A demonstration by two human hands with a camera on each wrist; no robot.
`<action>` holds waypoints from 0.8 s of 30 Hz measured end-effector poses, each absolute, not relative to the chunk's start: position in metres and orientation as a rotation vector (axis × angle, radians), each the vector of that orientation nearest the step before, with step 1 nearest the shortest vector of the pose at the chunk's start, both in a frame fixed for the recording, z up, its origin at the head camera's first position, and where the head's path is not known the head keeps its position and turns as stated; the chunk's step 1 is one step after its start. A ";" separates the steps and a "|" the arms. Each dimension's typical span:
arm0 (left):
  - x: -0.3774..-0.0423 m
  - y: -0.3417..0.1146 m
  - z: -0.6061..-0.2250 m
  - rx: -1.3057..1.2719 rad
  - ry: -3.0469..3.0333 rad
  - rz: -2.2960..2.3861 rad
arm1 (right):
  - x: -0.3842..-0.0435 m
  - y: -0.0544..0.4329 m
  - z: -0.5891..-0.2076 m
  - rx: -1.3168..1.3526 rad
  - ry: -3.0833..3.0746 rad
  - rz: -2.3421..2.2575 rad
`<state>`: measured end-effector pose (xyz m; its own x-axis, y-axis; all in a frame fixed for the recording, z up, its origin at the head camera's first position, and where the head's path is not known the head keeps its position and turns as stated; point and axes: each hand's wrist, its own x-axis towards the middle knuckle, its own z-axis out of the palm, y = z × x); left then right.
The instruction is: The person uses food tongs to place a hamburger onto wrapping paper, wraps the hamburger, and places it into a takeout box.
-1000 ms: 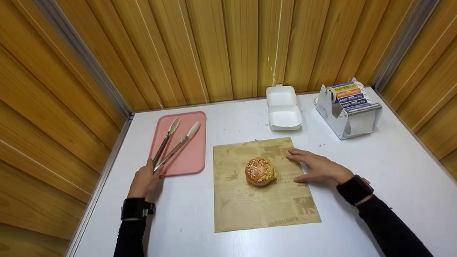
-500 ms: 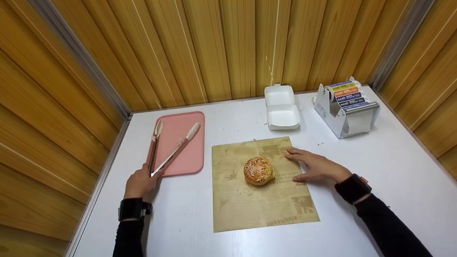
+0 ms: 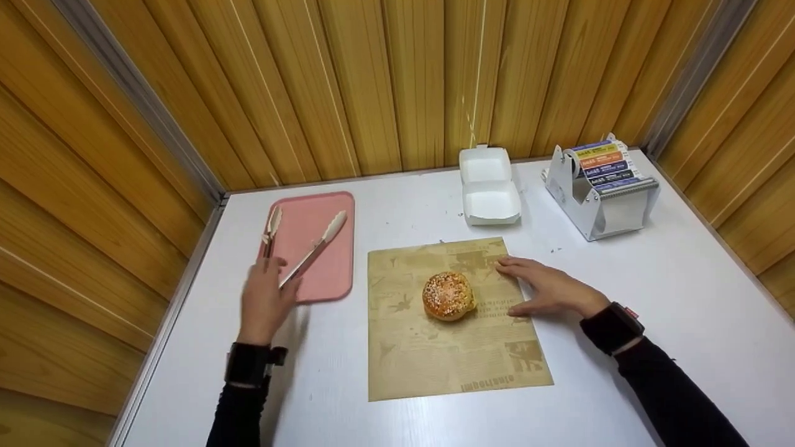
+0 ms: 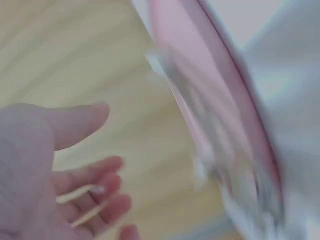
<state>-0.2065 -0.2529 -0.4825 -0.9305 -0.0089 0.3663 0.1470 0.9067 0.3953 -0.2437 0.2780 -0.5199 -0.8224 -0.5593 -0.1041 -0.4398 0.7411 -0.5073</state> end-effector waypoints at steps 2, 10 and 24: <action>-0.214 -0.227 -0.491 -0.313 -2.711 -0.646 | -0.244 0.279 -0.518 -0.774 2.698 -0.693; -0.233 -0.152 -0.513 -0.541 -3.040 -0.305 | -0.244 0.278 -0.520 -0.779 2.681 -0.708; -0.243 -0.145 -0.520 -0.687 -3.022 -0.926 | -0.245 0.278 -0.521 -0.797 2.681 -0.717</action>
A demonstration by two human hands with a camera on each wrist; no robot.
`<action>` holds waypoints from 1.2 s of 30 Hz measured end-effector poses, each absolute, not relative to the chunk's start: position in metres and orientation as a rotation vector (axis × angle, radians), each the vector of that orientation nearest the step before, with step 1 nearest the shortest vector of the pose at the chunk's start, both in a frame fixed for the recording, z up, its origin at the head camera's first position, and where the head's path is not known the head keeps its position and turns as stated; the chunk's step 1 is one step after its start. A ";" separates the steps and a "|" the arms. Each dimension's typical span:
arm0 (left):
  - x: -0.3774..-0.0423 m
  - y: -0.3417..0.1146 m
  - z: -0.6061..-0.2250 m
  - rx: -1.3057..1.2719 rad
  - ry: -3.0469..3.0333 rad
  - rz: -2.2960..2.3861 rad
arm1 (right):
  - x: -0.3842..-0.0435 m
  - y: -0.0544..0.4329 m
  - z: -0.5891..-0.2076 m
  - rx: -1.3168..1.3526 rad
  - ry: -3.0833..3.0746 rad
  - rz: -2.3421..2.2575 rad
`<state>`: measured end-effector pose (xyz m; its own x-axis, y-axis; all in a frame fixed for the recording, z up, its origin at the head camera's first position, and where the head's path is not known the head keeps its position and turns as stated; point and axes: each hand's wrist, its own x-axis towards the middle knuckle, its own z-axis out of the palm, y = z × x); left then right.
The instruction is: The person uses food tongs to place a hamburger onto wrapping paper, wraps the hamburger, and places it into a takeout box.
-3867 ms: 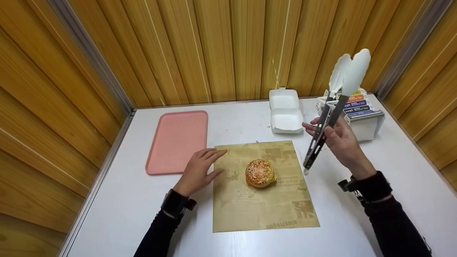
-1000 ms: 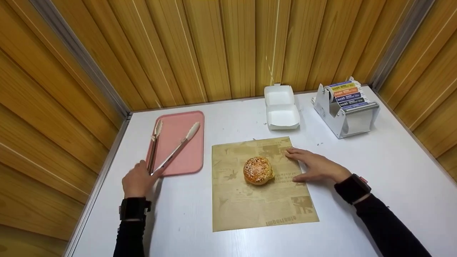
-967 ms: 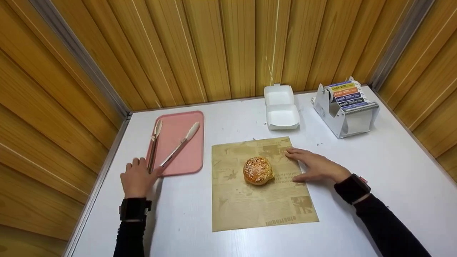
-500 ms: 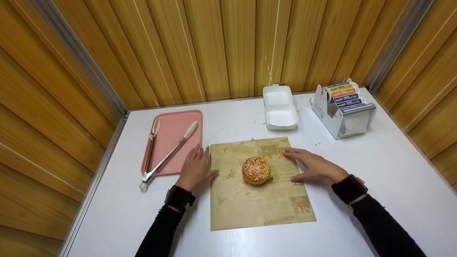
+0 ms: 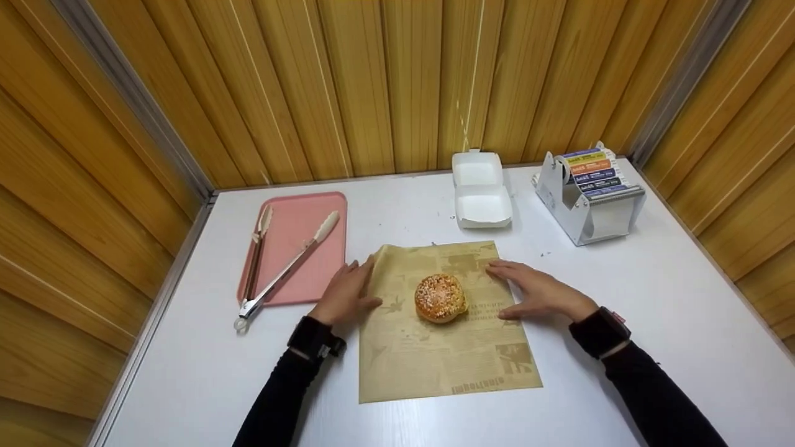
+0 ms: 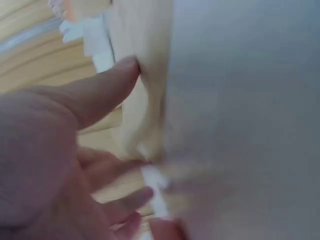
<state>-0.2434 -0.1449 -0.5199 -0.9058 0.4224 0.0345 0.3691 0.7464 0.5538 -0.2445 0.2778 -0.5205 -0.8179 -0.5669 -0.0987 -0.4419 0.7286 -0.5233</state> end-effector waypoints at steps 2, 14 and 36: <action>-0.246 -0.149 -0.521 0.696 2.759 1.098 | -0.244 0.276 -0.521 -0.797 2.680 -0.721; -0.249 -0.135 -0.523 0.505 2.572 1.632 | -0.243 0.276 -0.520 -0.743 2.681 -0.712; -0.196 -0.077 -0.496 1.514 3.067 0.128 | -0.244 0.276 -0.521 -0.783 2.679 -0.725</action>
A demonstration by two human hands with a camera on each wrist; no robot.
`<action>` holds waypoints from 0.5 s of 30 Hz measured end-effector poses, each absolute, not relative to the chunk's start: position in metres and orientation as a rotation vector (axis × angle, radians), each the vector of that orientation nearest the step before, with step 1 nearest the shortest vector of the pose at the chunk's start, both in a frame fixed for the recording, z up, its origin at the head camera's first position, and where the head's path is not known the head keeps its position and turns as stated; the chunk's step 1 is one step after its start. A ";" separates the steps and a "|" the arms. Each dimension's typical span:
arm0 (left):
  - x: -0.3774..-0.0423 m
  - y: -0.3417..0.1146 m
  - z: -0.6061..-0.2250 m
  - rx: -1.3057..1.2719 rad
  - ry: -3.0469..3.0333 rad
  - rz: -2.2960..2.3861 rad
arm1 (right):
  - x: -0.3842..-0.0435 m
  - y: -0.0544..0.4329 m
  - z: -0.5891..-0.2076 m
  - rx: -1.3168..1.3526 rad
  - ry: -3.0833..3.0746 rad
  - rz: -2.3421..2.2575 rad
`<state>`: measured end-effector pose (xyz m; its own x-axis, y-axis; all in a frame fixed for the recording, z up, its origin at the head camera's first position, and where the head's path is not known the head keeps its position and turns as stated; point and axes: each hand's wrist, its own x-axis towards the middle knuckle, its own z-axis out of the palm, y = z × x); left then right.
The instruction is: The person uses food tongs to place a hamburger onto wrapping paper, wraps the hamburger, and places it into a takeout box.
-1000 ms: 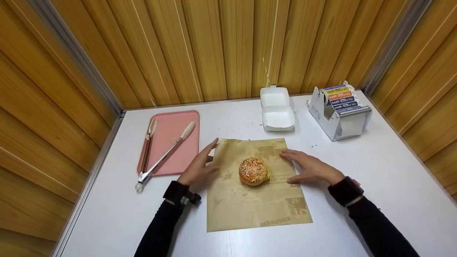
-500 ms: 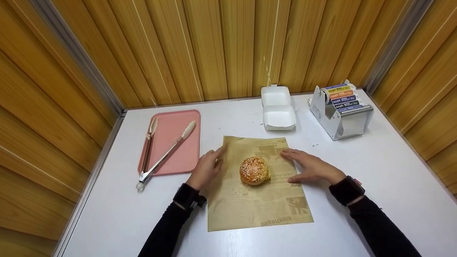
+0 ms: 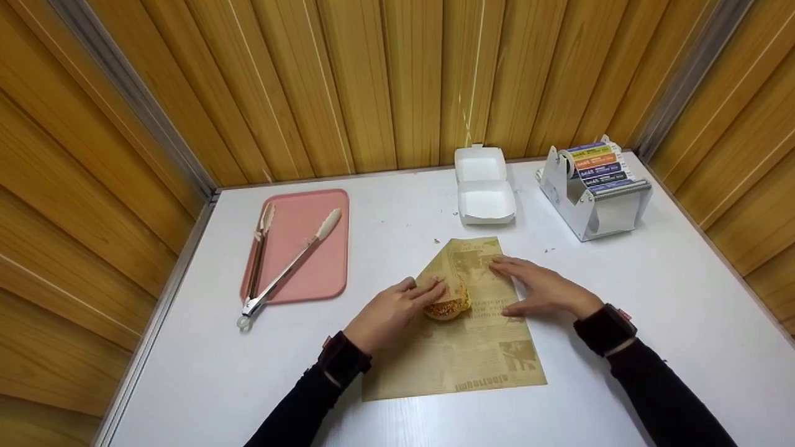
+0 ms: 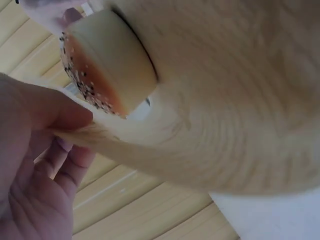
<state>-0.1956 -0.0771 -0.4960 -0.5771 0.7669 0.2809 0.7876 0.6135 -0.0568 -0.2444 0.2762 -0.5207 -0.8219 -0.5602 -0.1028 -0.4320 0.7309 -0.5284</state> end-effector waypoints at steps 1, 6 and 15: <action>-0.195 -0.077 -0.496 -1.289 -2.546 -0.078 | -0.245 0.276 -0.521 -0.783 2.680 -0.727; -0.193 -0.076 -0.497 -1.348 -2.523 -0.092 | -0.246 0.276 -0.521 -0.808 2.687 -0.737; -0.193 -0.077 -0.499 -1.374 -2.561 -0.114 | -0.234 0.292 -0.512 -0.891 2.538 -0.780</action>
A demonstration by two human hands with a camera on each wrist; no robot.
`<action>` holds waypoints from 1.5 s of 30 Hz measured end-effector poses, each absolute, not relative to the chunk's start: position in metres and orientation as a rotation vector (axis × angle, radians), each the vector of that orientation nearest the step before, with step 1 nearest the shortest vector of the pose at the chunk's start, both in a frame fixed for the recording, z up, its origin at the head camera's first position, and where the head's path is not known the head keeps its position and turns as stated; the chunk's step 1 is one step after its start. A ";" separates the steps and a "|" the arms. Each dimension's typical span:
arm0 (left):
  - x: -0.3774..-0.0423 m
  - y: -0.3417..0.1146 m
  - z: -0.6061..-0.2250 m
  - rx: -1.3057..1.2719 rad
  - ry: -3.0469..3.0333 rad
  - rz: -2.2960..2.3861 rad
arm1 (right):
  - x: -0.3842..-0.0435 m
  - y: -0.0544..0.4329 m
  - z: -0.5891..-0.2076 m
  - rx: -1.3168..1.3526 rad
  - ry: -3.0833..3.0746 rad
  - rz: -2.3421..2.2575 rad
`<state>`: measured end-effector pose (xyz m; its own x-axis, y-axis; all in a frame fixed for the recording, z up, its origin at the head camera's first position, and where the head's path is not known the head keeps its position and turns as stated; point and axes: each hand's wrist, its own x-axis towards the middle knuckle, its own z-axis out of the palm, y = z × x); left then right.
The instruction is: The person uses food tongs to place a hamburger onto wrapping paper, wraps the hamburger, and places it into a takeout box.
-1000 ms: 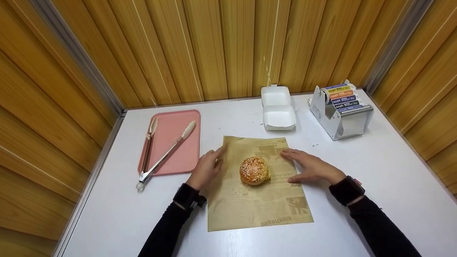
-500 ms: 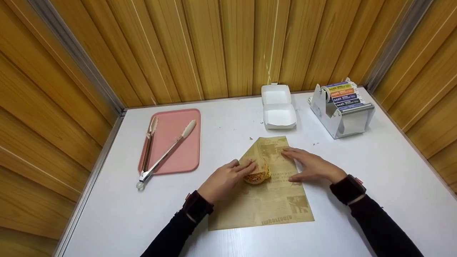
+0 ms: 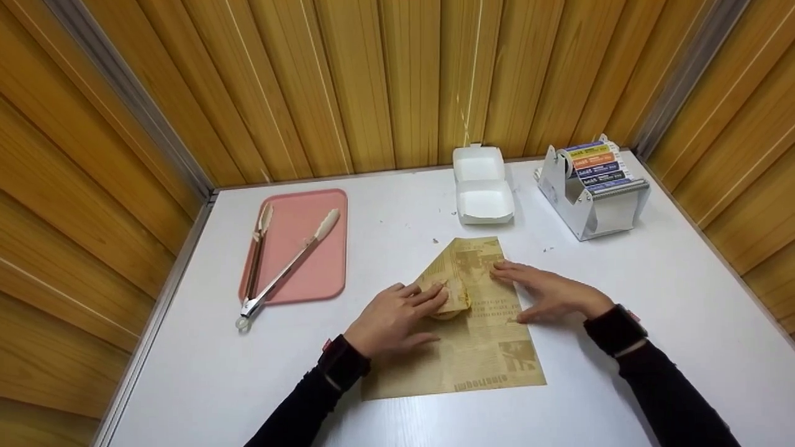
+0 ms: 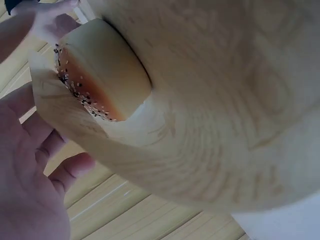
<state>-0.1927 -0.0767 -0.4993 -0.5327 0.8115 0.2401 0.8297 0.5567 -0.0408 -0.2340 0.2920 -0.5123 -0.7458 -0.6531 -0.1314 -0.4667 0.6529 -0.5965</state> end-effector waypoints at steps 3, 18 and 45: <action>-0.192 -0.076 -0.500 -1.379 -2.547 -0.097 | -0.221 0.306 -0.509 -0.890 2.436 -0.811; -0.193 -0.077 -0.501 -1.399 -2.550 -0.160 | -0.203 0.287 -0.534 -1.041 2.908 -0.645; -0.191 -0.076 -0.498 -1.377 -2.512 0.061 | -0.220 0.201 -0.455 -1.452 2.465 -1.158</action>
<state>-0.1910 -0.0756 -0.4975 -0.5091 0.8323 0.2191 0.8208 0.5461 -0.1674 -0.2199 0.2014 -0.4555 -0.5563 -0.7716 0.3084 -0.7301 0.2767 -0.6248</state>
